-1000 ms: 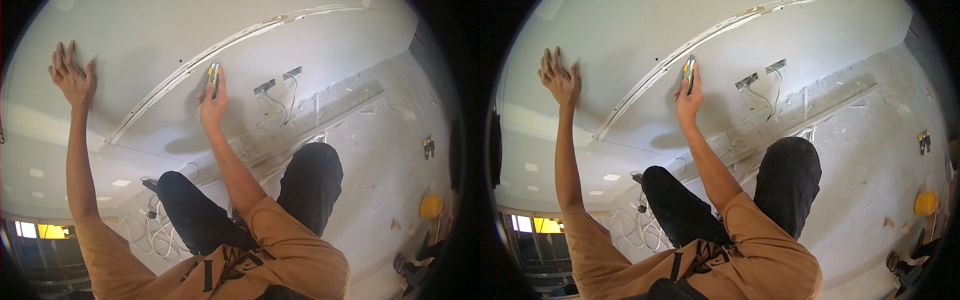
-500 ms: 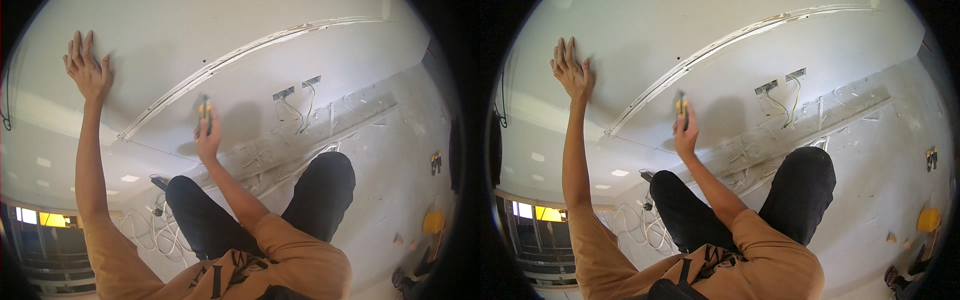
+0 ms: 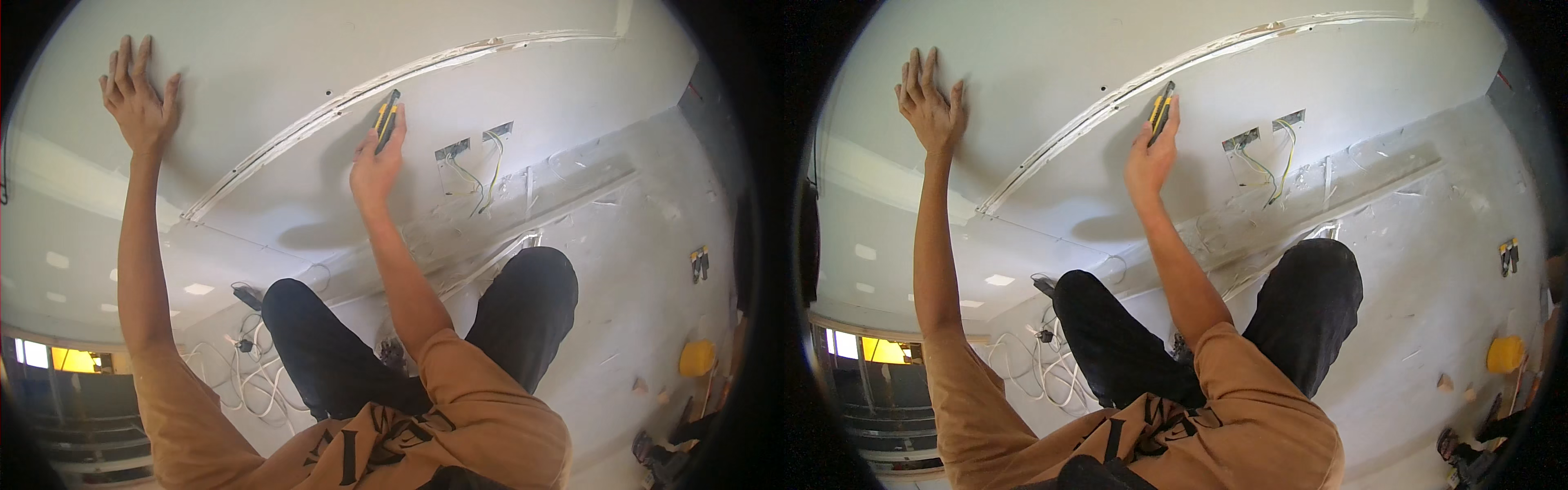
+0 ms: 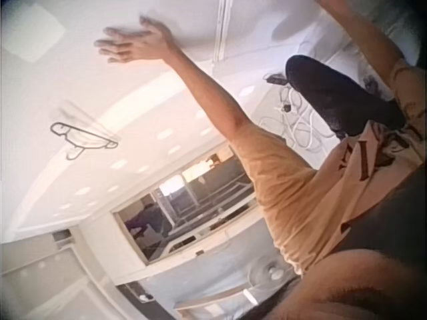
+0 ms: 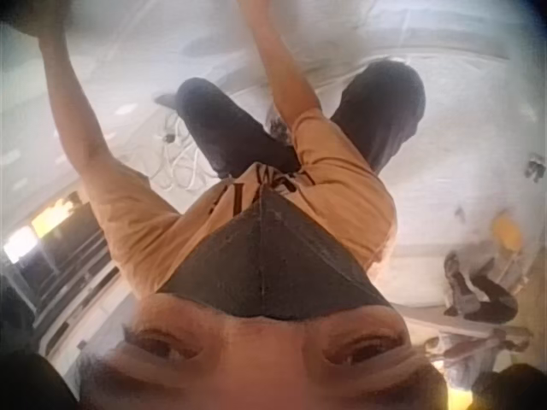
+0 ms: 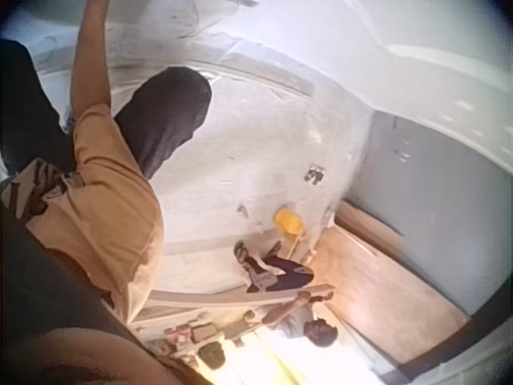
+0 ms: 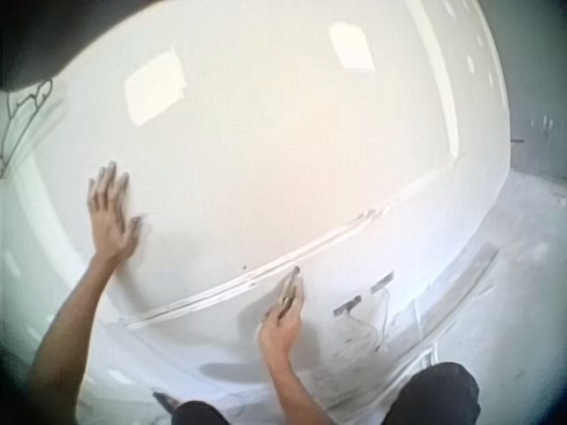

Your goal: Using a utility knife to cut a section out of a drywall sheet that is already installed on a wall.

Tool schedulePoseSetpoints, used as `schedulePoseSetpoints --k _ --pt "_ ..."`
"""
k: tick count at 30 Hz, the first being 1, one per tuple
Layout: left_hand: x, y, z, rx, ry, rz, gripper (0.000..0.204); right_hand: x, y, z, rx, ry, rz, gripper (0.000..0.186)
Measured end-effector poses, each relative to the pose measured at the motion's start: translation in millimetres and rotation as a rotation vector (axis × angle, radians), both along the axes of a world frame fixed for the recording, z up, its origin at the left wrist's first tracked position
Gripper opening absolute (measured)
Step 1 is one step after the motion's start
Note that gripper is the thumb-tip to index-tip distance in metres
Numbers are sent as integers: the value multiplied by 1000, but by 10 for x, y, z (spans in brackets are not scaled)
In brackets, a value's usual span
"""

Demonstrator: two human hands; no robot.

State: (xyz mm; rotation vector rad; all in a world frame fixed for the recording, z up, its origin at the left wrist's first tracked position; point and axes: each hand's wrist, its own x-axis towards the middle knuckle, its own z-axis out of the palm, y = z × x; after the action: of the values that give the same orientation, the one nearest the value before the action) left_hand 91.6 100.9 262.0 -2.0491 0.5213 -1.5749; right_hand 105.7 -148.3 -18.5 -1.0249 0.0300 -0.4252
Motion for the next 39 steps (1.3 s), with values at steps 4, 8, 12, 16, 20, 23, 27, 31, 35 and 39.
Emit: schedulePoseSetpoints --k 4,8,12,16,20,23,27,31,35,39 --pt "1 6 13 16 -10 13 69 -101 79 -42 45 17 105 63" --pt "21 -13 -8 4 -2 2 70 -240 204 -26 120 11 149 62" --pt "11 -5 0 6 4 10 71 -322 240 -50 135 12 209 63" --pt "22 40 2 5 5 22 71 -410 320 -241 -94 -46 202 65" --pt "-15 45 12 5 8 9 72 -528 271 -250 32 -2 395 63" --pt "-12 -51 -27 -7 10 -7 70 -290 106 -372 269 -36 302 60" --pt "-7 -24 -15 -6 -3 10 68 -109 63 -334 223 -136 276 61" --pt "6 -18 -30 -2 -9 2 69 -106 134 -322 257 -167 233 60" --pt "-15 -25 -36 -4 9 15 71 -133 179 -321 301 -173 227 60" --pt "-15 -31 -37 12 -2 12 70 -162 211 -319 247 -150 219 59"
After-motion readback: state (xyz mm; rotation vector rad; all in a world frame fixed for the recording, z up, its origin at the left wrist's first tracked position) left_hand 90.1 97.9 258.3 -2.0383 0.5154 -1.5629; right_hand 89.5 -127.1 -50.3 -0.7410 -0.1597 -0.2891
